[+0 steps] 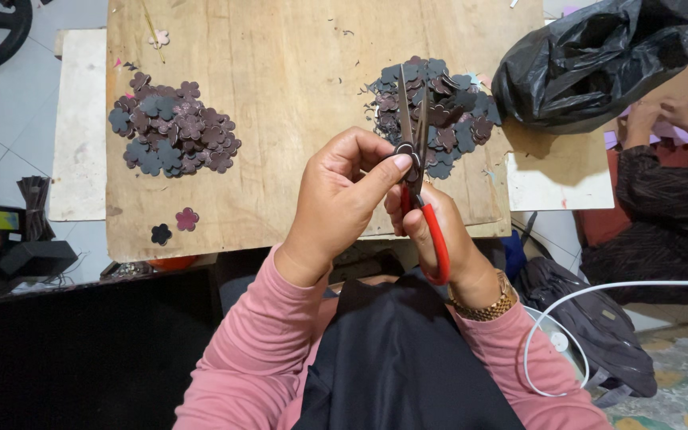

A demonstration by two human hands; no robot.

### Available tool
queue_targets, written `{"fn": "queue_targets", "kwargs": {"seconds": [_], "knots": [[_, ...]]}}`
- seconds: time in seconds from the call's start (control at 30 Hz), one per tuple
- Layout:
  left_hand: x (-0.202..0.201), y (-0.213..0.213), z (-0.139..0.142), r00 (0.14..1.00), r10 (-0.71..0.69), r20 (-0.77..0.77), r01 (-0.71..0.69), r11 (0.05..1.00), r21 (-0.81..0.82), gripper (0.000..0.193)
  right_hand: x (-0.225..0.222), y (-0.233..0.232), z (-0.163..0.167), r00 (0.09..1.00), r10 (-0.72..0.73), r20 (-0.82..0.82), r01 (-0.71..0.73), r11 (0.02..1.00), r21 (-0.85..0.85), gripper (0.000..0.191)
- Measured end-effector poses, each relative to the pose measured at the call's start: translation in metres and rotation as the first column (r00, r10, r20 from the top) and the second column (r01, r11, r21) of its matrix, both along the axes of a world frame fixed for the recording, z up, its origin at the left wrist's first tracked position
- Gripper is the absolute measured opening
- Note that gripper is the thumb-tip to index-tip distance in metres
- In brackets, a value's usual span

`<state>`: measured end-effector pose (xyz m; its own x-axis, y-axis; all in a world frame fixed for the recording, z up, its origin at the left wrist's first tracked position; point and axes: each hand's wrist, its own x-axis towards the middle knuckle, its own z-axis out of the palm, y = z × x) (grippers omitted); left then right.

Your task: The person sits on the floor and uses red-handled scissors to trim the edges of small dark flower-shaped fabric pieces. They pick up each piece, rotate it in their left hand, and carefully cut along the outline with the right hand, then place the trimmed piece into a growing pile on the wooden board.

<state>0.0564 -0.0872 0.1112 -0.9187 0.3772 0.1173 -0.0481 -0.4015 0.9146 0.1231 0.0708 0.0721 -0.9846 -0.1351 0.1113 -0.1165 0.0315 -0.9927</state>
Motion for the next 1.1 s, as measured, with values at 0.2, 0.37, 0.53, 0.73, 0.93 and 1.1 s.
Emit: {"fn": "queue_targets", "kwargs": {"seconds": [0.2, 0.37, 0.53, 0.73, 0.93, 1.1], "knots": [[-0.001, -0.001, -0.005, 0.999, -0.036, 0.014, 0.035, 0.999, 0.029, 0.007, 0.000, 0.002, -0.004, 1.000, -0.009, 0.006, 0.009, 1.000, 0.024, 0.071], [-0.008, -0.003, -0.011, 1.000, -0.016, -0.017, 0.017, 0.994, 0.104, 0.010, -0.002, 0.002, -0.006, 0.998, -0.022, 0.057, 0.026, 0.997, -0.079, 0.068], [-0.011, -0.005, -0.011, 1.000, -0.022, -0.017, 0.024, 0.992, 0.123, 0.010, -0.002, 0.005, -0.001, 0.999, 0.044, 0.013, -0.043, 0.993, -0.111, 0.072], [-0.012, -0.005, -0.004, 0.999, -0.023, 0.029, 0.022, 0.998, 0.058, 0.006, -0.004, 0.005, 0.005, 0.990, 0.137, -0.019, -0.137, 0.990, 0.029, 0.079], [-0.010, -0.005, 0.001, 0.998, -0.032, 0.050, 0.030, 0.998, 0.051, 0.007, -0.004, 0.003, 0.005, 0.992, 0.123, -0.013, -0.123, 0.992, -0.002, 0.085], [-0.010, -0.005, -0.001, 1.000, 0.001, 0.009, -0.002, 0.998, 0.065, 0.012, -0.004, 0.005, 0.002, 0.995, 0.099, -0.013, -0.098, 0.995, 0.027, 0.091]]}}
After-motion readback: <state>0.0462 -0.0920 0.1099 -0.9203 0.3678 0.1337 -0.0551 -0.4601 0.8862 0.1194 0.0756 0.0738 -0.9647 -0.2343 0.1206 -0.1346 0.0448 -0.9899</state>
